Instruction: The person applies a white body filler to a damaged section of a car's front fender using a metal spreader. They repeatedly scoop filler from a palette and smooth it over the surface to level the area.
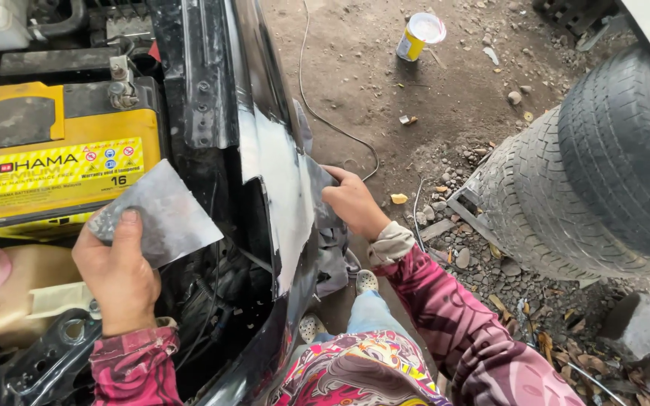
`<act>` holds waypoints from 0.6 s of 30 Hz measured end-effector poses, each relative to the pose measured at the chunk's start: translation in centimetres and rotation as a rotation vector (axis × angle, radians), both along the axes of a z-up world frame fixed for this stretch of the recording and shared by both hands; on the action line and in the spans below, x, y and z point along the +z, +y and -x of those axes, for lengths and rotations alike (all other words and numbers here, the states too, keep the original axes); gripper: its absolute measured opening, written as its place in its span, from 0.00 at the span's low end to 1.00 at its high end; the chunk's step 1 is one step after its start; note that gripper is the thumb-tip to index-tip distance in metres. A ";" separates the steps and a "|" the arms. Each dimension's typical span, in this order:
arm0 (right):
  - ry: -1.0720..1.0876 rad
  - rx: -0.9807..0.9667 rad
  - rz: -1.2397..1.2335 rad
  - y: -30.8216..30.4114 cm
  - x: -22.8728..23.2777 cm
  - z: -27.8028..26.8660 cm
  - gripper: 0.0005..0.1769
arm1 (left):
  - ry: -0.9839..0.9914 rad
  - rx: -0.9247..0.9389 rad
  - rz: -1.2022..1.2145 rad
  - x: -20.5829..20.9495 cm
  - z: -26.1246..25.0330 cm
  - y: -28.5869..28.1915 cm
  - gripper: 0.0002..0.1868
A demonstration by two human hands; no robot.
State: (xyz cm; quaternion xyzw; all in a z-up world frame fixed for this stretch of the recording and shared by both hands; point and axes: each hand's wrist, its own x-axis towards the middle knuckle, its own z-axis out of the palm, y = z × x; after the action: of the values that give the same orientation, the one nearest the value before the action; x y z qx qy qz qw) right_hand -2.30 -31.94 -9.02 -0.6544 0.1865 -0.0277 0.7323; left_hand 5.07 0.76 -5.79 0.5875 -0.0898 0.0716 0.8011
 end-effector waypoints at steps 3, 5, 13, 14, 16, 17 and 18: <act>0.050 0.040 0.064 1.3 1.0 -0.7 0.32 | -0.020 0.042 -0.062 -0.5 -0.1 0.0 0.14; 0.069 0.071 0.108 2.6 2.8 -0.6 0.32 | -0.023 0.062 -0.085 -0.6 -0.3 0.0 0.14; -0.130 0.169 0.135 1.3 6.5 2.2 0.31 | -0.022 0.018 -0.016 -0.4 -0.1 -0.1 0.15; -0.132 0.169 0.134 0.6 5.5 1.4 0.31 | -0.024 0.018 -0.017 -0.5 0.0 0.1 0.15; -0.063 0.088 0.042 -1.0 3.8 -0.3 0.32 | 0.013 -0.008 0.065 -0.4 -0.1 0.2 0.13; -0.069 0.084 0.043 -1.2 3.3 -1.0 0.32 | 0.008 -0.012 0.066 -0.3 -0.3 0.1 0.13; -0.020 0.077 -0.017 -1.3 2.6 -1.5 0.33 | 0.014 -0.009 0.069 -0.2 -0.2 0.1 0.13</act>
State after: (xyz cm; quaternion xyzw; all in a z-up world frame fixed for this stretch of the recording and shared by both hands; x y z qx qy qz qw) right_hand -0.75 -33.21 -6.40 -0.6543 0.1540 -0.0046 0.7404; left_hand 5.26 0.84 -5.98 0.5596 -0.0843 0.0672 0.8217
